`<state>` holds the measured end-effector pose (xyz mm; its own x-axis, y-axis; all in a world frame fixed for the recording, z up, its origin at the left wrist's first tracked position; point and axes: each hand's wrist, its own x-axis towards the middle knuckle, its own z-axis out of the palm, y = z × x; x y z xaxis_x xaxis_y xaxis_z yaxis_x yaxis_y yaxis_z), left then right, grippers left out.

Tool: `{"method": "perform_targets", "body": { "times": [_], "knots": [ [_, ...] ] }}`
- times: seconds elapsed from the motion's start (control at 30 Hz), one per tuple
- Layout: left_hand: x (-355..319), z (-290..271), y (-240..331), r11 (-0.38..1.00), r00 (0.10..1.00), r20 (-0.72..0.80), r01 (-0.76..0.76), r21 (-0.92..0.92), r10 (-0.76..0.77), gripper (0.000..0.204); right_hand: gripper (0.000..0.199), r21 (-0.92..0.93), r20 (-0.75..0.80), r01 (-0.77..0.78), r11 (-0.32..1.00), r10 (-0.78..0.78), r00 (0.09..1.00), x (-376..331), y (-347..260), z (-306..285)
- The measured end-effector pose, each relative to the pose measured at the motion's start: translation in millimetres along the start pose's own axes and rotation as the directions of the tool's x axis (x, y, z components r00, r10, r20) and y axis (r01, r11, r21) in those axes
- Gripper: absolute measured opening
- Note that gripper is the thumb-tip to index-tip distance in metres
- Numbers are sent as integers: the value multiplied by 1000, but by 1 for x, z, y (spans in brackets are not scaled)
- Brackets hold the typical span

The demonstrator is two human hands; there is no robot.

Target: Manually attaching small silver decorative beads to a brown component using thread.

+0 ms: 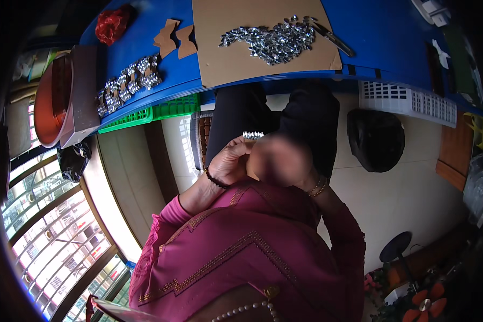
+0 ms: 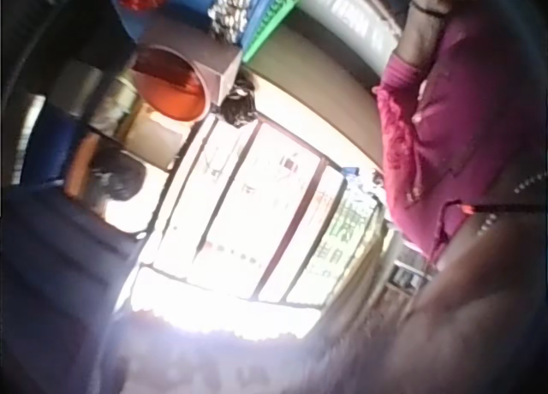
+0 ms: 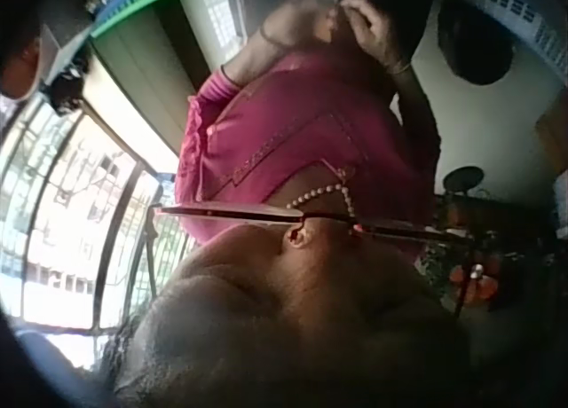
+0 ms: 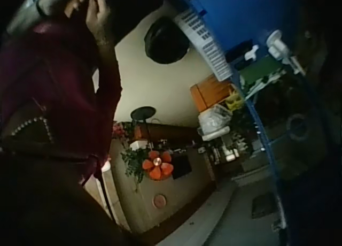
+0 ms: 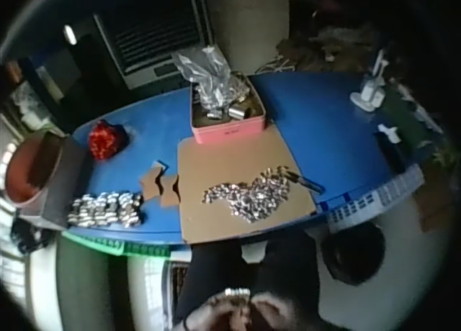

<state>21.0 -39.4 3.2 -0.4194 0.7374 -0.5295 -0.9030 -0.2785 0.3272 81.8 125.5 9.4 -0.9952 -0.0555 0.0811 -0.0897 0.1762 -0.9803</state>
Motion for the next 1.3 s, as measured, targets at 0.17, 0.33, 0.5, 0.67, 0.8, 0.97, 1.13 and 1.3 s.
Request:
{"method": "perform_targets", "body": {
  "times": [0.17, 0.33, 0.5, 0.67, 0.8, 0.97, 1.13, 1.3],
  "knots": [
    [1, 0, -1, 1000, 1000, -12, -13, 0, 13, 9, 8, -8, 13, 3, 1000, -3, 1000, 2, -3, -2],
    [1, -1, -1, 1000, 1000, 8, -2, 12, 2, 9, 7, -7, 4, 1, 1000, -1, 1000, 0, -2, 0],
    [0, 2, -2, 1000, 1000, -1, 21, 4, -21, 8, 7, 28, 5, -8, 1000, 8, 1000, 0, 1, 1],
    [1, 8, -4, 996, 990, -128, -51, 76, 61, 6, 10, 79, -38, -150, 986, 154, 987, 2, -6, 7],
    [1, 8, -2, 961, 959, -204, -146, 233, 195, 5, 14, -159, -166, -137, 978, 110, 980, 1, -8, 7],
    [4, 7, -4, 935, 955, -170, -185, 303, 244, 6, 14, -413, -122, 113, 904, -178, 977, 13, -1, 1],
    [7, 2, -6, 890, 937, -177, -209, 404, 301, 6, 11, -277, -147, 190, 942, -237, 960, 22, -20, 9],
    [7, -18, 10, 836, 867, -303, -202, 511, 395, 9, 3, 898, -41, -178, 403, 478, 878, -10, -18, -28]
  ]
}}
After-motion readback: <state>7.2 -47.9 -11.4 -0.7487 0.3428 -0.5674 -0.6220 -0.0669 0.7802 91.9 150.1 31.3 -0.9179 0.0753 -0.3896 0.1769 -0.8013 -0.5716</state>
